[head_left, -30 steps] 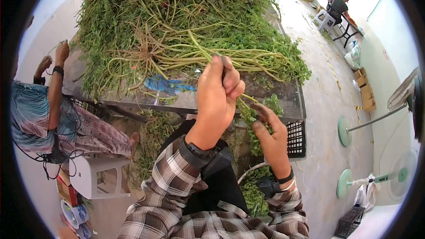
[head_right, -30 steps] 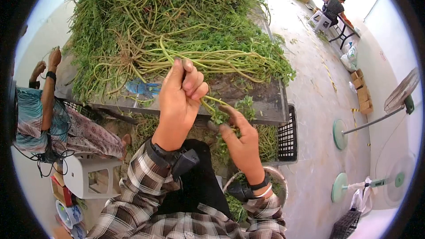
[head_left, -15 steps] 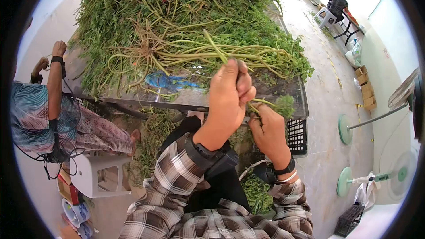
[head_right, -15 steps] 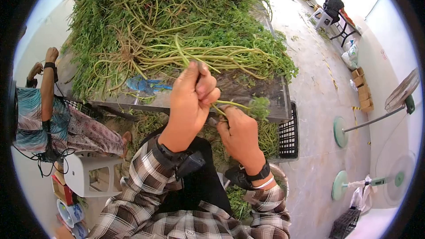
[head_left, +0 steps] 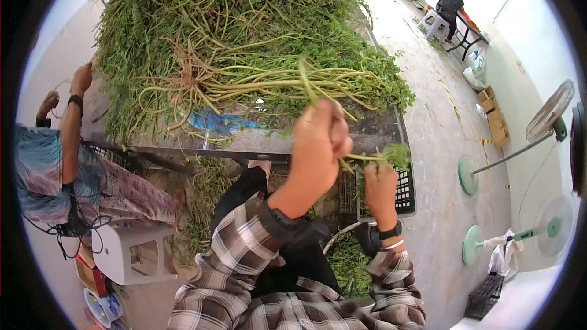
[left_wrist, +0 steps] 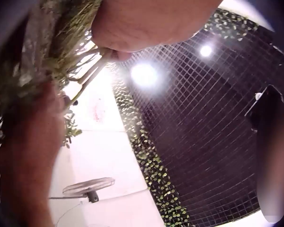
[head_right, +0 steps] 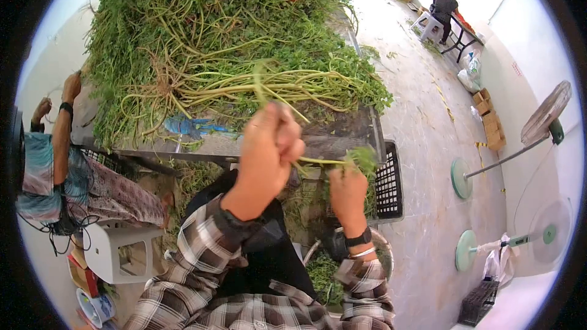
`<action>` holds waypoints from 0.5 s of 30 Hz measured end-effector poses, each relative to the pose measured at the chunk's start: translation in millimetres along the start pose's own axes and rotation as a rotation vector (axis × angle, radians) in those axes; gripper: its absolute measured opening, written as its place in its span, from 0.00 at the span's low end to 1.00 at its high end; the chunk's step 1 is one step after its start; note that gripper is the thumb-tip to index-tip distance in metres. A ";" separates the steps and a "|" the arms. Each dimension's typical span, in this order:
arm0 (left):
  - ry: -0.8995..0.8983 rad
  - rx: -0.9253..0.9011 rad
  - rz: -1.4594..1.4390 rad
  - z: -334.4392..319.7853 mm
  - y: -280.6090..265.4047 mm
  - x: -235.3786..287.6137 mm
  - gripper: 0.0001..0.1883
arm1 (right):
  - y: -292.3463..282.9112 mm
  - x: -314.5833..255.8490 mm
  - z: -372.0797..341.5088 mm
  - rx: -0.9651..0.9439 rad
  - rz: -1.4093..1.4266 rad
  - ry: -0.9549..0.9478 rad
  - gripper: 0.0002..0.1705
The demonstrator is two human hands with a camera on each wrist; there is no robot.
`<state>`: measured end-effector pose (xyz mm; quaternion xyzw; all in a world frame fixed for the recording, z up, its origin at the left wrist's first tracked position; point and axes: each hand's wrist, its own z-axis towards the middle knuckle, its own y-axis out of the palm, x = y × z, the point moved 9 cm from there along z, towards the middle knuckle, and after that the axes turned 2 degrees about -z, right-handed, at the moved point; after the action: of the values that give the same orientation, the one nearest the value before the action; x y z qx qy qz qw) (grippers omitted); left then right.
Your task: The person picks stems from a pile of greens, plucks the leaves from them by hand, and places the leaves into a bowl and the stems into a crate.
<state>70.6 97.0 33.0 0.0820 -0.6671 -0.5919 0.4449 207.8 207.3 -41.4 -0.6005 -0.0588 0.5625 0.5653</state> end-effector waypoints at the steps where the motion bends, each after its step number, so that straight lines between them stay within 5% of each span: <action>1: 0.082 0.001 0.027 -0.2 5.7 21.2 0.13 | 0.2 -8.8 -4.9 -0.002 -0.409 -0.170 0.10; 2: 0.148 -0.017 0.073 0.9 6.2 38.6 0.14 | -2.3 -7.2 -8.2 0.007 -0.415 -0.171 0.10; 4: 0.187 -0.006 0.070 5.3 -2.5 50.7 0.14 | -18.9 23.3 -28.1 0.074 0.347 0.358 0.10; 6: 0.156 0.002 0.054 6.0 -4.9 45.4 0.14 | -16.1 37.1 -35.0 0.081 0.542 0.352 0.11; 9: 0.117 -0.008 0.042 5.5 -3.3 35.2 0.14 | -14.9 20.6 -52.2 -0.045 1.066 0.738 0.08; 15: 0.109 -0.038 0.078 3.7 3.3 23.6 0.14 | -48.9 6.4 -38.3 0.020 0.983 0.378 0.06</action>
<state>55.4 85.6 48.0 0.0797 -0.6332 -0.5814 0.5047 266.1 205.7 -19.3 -0.6426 0.3383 0.6438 0.2411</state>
